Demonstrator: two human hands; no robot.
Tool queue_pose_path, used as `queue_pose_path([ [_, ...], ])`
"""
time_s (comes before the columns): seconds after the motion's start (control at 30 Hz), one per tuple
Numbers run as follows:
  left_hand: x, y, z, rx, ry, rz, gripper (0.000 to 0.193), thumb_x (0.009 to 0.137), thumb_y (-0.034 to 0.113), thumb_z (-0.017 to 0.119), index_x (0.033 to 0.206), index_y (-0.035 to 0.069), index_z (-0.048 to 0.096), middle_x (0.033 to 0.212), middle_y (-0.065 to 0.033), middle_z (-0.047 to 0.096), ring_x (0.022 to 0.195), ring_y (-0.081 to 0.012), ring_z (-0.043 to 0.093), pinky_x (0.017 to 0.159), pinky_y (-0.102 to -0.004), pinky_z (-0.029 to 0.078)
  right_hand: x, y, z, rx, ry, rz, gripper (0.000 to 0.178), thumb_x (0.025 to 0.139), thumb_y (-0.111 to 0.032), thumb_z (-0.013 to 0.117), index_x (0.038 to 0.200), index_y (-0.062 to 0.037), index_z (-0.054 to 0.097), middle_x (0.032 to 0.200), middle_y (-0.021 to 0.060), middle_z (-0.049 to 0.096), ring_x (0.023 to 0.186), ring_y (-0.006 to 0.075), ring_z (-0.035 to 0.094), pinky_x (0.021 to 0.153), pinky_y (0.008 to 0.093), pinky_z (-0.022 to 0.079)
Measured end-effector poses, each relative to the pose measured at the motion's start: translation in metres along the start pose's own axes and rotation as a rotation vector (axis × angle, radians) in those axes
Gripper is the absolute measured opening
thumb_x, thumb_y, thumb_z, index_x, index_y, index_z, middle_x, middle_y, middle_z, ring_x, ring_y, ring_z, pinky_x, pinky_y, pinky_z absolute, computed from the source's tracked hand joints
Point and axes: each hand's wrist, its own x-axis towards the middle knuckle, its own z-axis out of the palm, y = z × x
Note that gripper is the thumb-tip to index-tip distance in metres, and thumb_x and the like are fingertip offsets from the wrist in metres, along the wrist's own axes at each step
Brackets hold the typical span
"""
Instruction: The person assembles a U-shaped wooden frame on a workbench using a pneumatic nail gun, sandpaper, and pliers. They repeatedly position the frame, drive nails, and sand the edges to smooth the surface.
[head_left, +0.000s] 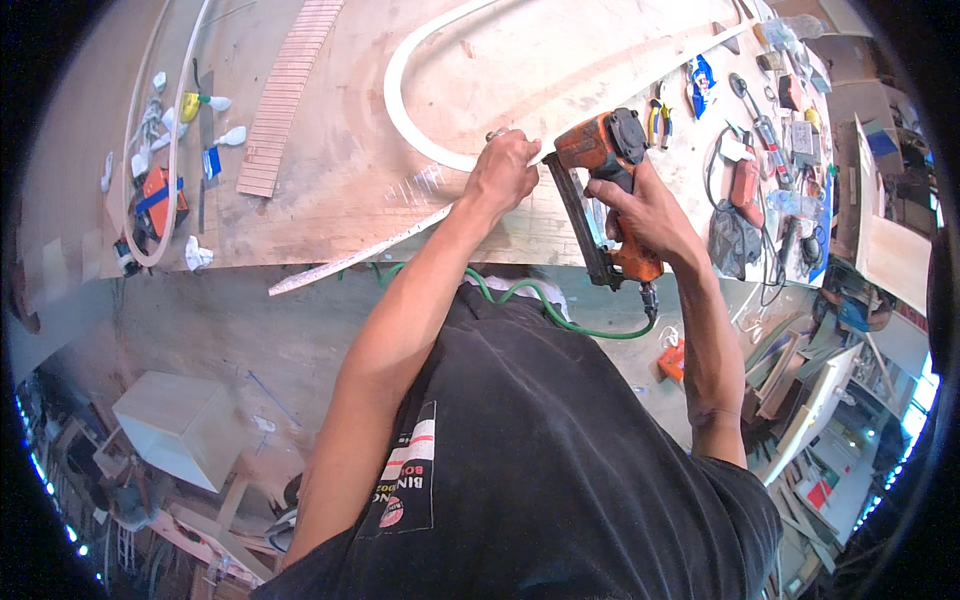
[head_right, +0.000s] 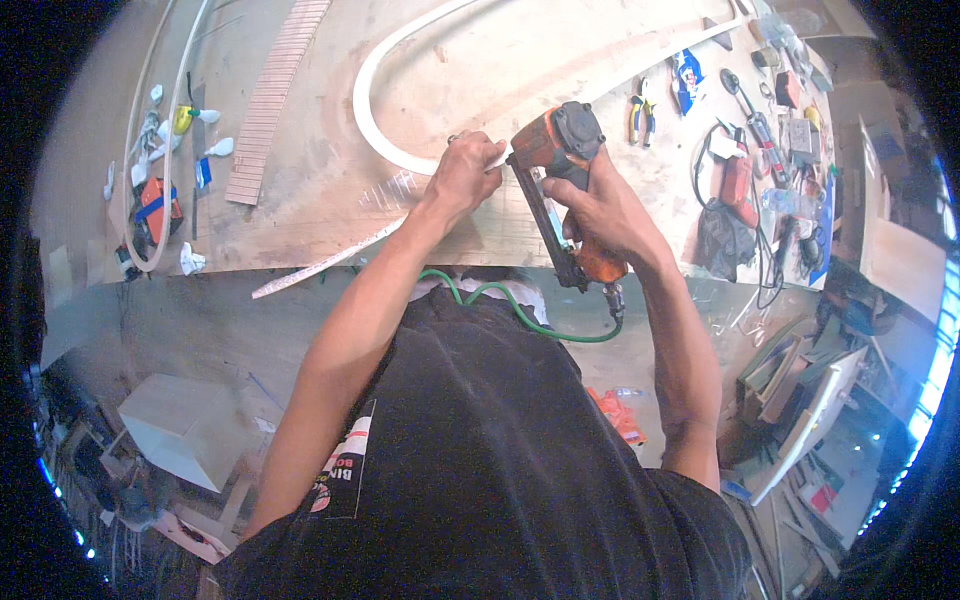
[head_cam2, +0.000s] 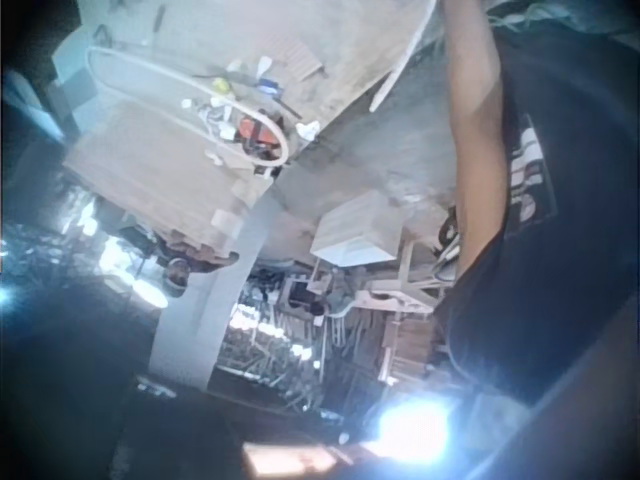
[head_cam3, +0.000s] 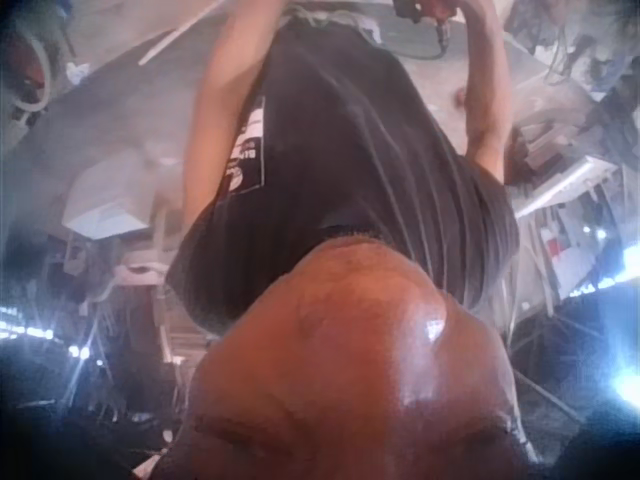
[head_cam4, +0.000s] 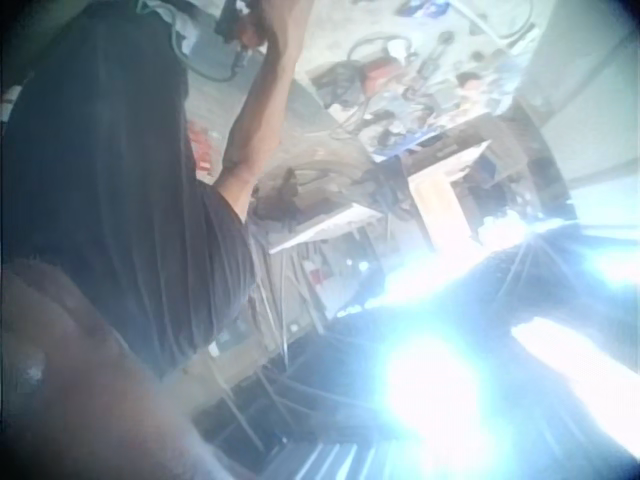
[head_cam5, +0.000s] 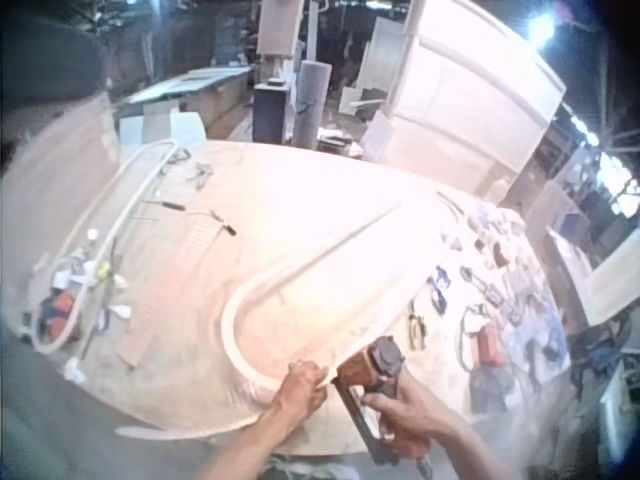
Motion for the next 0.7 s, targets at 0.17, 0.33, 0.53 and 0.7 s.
queue_pose_path([
  [0.17,0.000,-0.001,0.002,0.021,0.002,0.001,0.034,0.075,-0.006,0.073,0.108,-0.001,0.078,0.084,-0.0197,0.065,0.087,-0.0382,0.066,0.079,-0.0480,0.055,0.005,-0.003,0.006,-0.100,0.025,-0.004,0.044,0.100,-0.024,0.067,0.135,-0.0026,0.053,0.097,0.0054,0.065,0.060,0.0107,0.059,0.055,0.0280,0.050],
  [0.33,0.000,-0.003,0.009,0.017,0.028,-0.037,0.034,0.073,-0.006,0.073,0.105,0.000,0.079,0.085,-0.0202,0.066,0.089,-0.0389,0.067,0.081,-0.0478,0.056,0.006,-0.008,0.007,-0.106,0.019,0.011,0.050,0.098,-0.023,0.068,0.139,-0.0013,0.048,0.098,0.0074,0.065,0.059,0.0119,0.059,0.054,0.0290,0.051],
  [0.53,0.001,0.000,0.009,0.053,0.022,-0.045,0.031,0.073,-0.007,0.072,0.103,-0.001,0.079,0.086,-0.0201,0.067,0.090,-0.0386,0.067,0.082,-0.0477,0.056,0.007,-0.007,0.006,-0.095,0.009,0.022,0.060,0.095,-0.019,0.070,0.143,0.0010,0.041,0.098,0.0101,0.066,0.059,0.0141,0.061,0.053,0.0315,0.051],
  [0.7,0.001,0.002,0.007,0.043,0.020,-0.042,0.030,0.074,-0.008,0.071,0.102,-0.002,0.078,0.086,-0.0210,0.067,0.089,-0.0388,0.068,0.081,-0.0477,0.057,0.008,-0.007,0.006,-0.085,0.004,0.030,0.057,0.095,-0.019,0.070,0.141,0.0003,0.043,0.100,0.0100,0.065,0.061,0.0142,0.062,0.055,0.0318,0.051],
])
